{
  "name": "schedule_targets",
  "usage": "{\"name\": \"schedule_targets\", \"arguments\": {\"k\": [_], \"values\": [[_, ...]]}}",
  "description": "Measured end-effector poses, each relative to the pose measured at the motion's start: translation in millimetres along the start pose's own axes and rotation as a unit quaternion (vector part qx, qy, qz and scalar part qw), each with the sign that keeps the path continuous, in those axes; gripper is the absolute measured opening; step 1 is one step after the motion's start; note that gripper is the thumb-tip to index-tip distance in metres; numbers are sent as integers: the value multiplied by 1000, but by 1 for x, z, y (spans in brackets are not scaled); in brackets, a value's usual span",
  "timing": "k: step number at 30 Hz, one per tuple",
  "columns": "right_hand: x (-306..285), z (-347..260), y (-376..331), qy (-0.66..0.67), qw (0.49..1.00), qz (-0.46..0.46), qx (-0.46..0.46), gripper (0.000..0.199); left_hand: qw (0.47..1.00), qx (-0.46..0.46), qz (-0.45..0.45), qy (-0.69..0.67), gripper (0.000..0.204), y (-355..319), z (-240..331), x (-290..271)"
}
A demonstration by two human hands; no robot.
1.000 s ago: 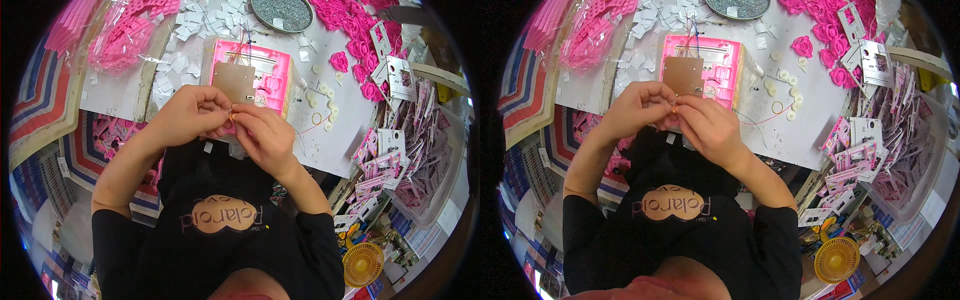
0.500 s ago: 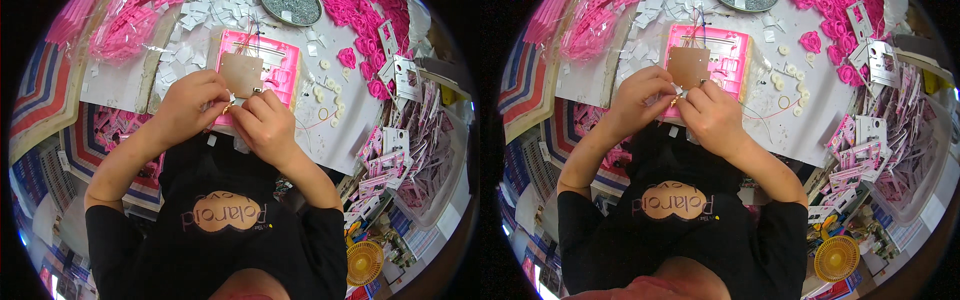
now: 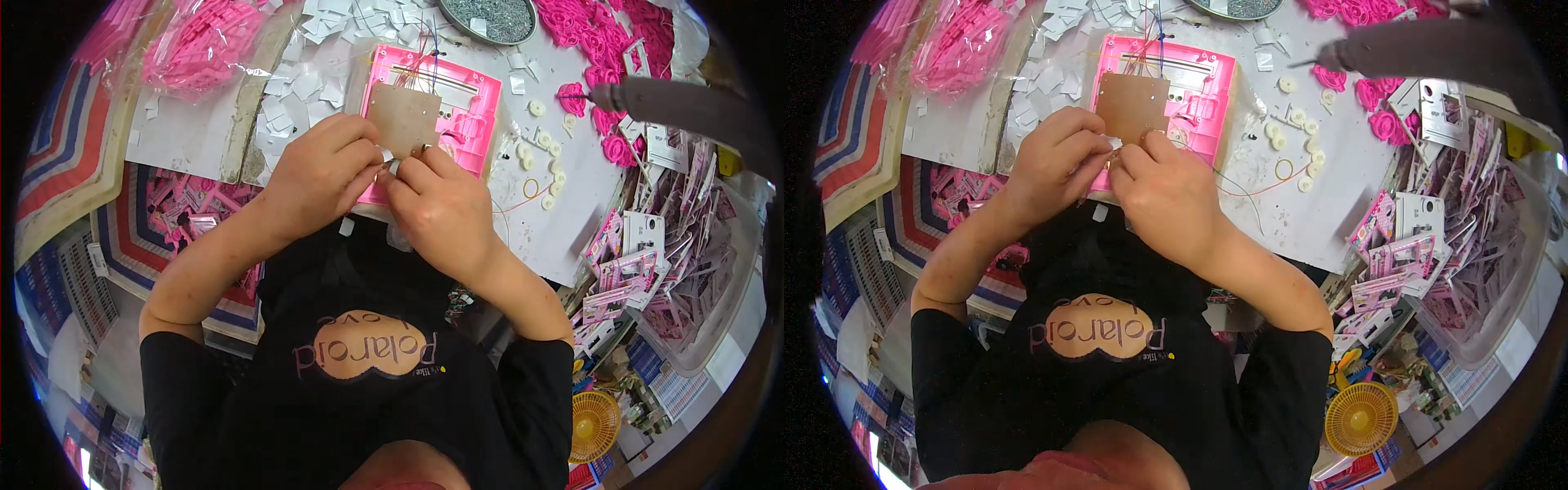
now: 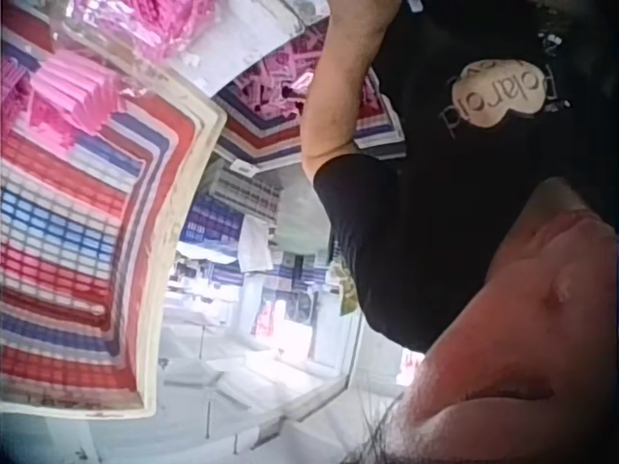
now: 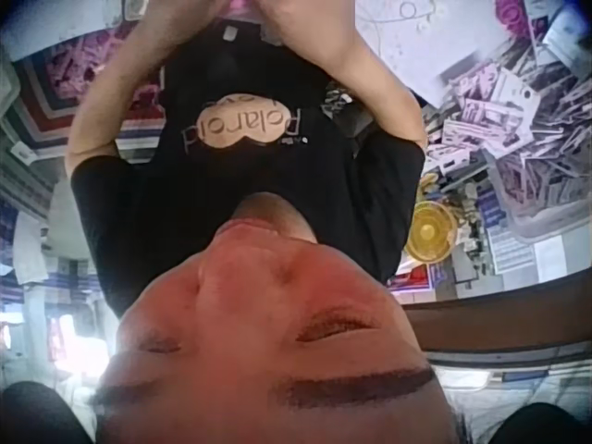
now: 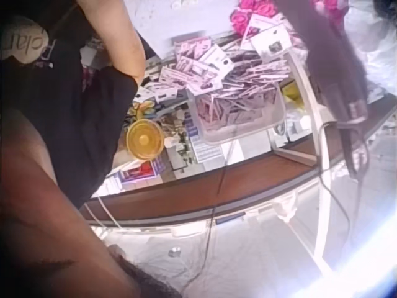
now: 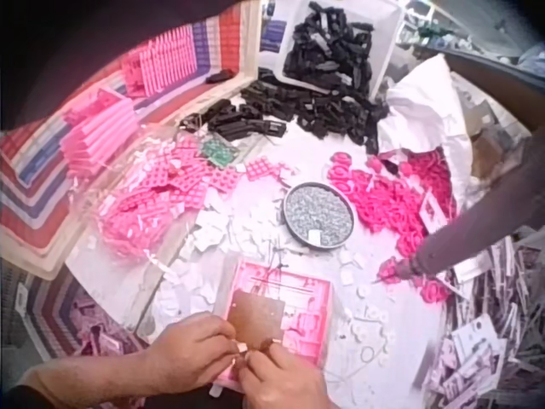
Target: Assembling a pink electronic toy piggy bank by installing internal components like the circuit board and speaker using a glue gun.
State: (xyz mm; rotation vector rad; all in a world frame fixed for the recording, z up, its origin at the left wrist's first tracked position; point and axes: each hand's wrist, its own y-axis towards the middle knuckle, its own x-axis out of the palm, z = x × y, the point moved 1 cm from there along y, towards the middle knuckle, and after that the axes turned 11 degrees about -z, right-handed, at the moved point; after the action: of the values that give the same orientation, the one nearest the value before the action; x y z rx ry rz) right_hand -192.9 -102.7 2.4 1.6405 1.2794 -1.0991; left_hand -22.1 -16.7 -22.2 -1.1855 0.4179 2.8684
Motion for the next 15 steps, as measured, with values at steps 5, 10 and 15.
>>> {"name": "schedule_targets", "arguments": {"k": [5,10,15], "values": [[-11,0,-9,37,996,-75,21,32,985,-117,83,-96,24,-5,-2,1],[-7,6,-13,91,995,-31,27,36,980,-170,101,-17,36,-43,16,-8],[-4,1,-7,71,996,-11,57,37,979,-169,-5,-113,13,-63,27,8]]}}
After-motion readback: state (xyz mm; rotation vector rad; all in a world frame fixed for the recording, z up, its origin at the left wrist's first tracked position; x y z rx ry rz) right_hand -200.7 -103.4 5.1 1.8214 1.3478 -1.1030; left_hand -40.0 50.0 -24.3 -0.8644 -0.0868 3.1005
